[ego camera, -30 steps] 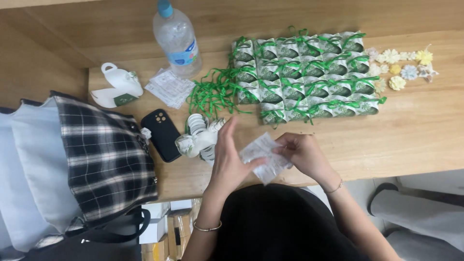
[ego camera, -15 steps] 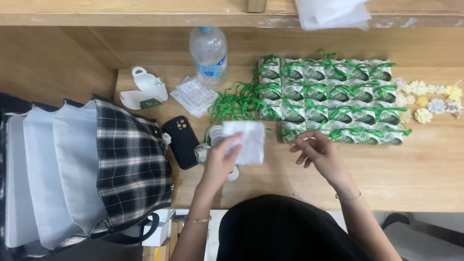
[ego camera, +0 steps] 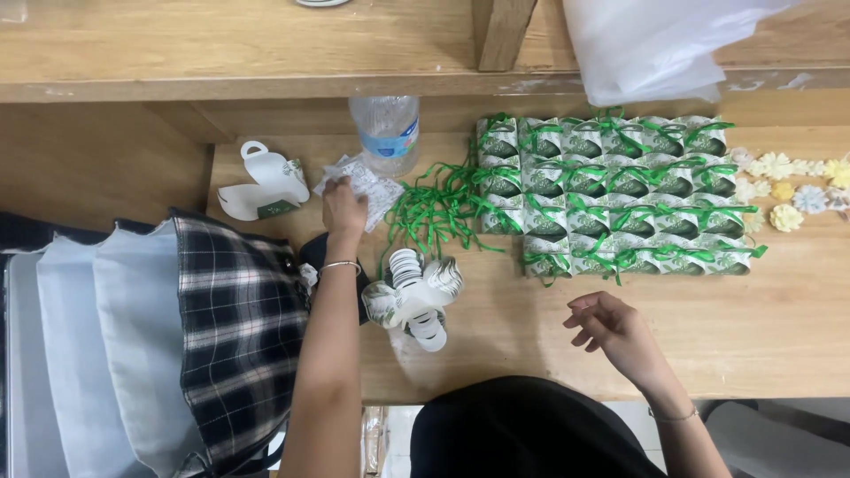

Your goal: Packaging flower-shaped candles into decorative paper boxes and tying them with ribbons.

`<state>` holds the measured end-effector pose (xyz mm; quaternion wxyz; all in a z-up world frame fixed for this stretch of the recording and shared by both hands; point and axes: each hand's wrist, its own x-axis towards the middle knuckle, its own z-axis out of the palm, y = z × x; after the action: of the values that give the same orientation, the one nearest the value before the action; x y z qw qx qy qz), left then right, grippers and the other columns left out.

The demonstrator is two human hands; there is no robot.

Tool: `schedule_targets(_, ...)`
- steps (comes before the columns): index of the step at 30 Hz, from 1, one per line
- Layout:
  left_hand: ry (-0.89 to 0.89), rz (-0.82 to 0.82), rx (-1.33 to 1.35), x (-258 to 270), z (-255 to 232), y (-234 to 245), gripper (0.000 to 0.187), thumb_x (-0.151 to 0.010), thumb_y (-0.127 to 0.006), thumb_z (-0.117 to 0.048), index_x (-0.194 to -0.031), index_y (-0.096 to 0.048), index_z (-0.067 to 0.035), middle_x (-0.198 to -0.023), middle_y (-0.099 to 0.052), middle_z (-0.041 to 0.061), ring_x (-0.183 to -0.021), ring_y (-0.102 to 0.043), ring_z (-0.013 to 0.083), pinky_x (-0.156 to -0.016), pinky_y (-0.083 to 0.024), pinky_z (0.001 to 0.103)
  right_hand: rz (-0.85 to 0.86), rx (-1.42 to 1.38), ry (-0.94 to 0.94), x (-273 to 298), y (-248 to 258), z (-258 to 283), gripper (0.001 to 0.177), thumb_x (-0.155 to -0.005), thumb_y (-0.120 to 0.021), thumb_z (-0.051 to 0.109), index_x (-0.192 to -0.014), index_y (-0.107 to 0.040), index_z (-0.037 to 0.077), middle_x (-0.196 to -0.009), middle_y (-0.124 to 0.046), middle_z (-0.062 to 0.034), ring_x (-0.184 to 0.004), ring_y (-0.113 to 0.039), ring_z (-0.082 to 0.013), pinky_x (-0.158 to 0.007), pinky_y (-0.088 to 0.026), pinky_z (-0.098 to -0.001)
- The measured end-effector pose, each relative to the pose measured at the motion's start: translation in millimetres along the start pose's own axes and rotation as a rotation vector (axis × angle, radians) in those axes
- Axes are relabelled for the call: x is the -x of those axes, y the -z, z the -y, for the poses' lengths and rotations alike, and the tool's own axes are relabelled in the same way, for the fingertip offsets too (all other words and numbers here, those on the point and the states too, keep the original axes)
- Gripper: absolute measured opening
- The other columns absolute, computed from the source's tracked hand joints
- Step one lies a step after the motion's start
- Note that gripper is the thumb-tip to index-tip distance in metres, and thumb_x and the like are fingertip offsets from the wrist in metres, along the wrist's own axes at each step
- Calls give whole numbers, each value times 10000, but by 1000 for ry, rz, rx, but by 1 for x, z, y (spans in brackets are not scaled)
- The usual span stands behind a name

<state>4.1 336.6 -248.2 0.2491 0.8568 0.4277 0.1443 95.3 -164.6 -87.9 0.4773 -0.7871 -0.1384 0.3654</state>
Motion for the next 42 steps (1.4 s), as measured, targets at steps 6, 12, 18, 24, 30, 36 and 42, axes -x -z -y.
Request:
schedule_targets(6, 8, 86, -591, 11, -36, 15, 738, -799, -775, -514, -1411, -574, -154, -1517, -340, 184, -1422, -234, 354, -1205, -104, 671, -40, 74, -50, 4, -7, 0, 214, -968, -592, 93, -1152, -687, 40, -939, -807, -98, -749, -746, -170, -638, -576, -316)
schedule_targets(12, -421, 33, -884, -5, 24, -60, 335, -1158, -526, -360, -1414, -585, -152, -1625, -424, 103, -1637, -260, 283, -1391, -86, 577, -36, 165, -53, 2, -19, -7, 230, -951, -625, 130, -1156, -695, 54, -929, -805, -87, -753, -759, -166, -660, -596, -320)
schedule_targets(18, -380, 126, -528, 4, 30, -56, 482, -1062, -434, -384, -1533, -467, -286, -1638, -321, 147, -1531, -258, 348, -1250, -140, 562, 1, 220, -77, 4, -19, 1, 243, -948, -628, 136, -1172, -689, 66, -918, -809, -99, -760, -767, -175, -691, -622, -330)
schedule_targets(24, -287, 305, -469, -6, 16, -42, 536, -1023, -417, -399, -1553, -367, -345, -1704, -160, 85, -1541, -166, 318, -1223, -140, 530, 8, 219, -93, 11, -21, 0, 260, -940, -633, 127, -1191, -674, 73, -914, -811, -99, -774, -774, -173, -700, -623, -322)
schedule_targets(30, -327, 197, -24, -20, 53, -81, 817, -988, -611, -279, -1618, -155, -28, -1615, -309, 166, -1563, -211, 374, -1232, -122, 645, -42, 252, -116, 14, -22, 2, 255, -949, -627, 118, -1199, -660, 78, -915, -807, -100, -767, -775, -178, -707, -613, -325)
schedule_targets(36, -342, 70, 118, -24, 28, -44, 491, -806, -816, -94, -1208, -534, -84, -1451, -504, 202, -1403, -415, 390, -1125, -199, 723, -87, 244, -96, 22, -17, 11, 297, -938, -627, 111, -1234, -634, 84, -915, -806, -90, -771, -779, -173, -704, -607, -314)
schedule_targets(42, -443, -310, 533, 66, -85, 64, 172, -932, -666, 117, -1048, -636, -6, -1181, -705, 173, -1187, -663, 348, -1036, -498, 440, -193, 144, -29, 12, 2, -7, 316, -930, -625, 103, -1244, -610, 81, -942, -781, -93, -781, -755, -164, -664, -588, -316)
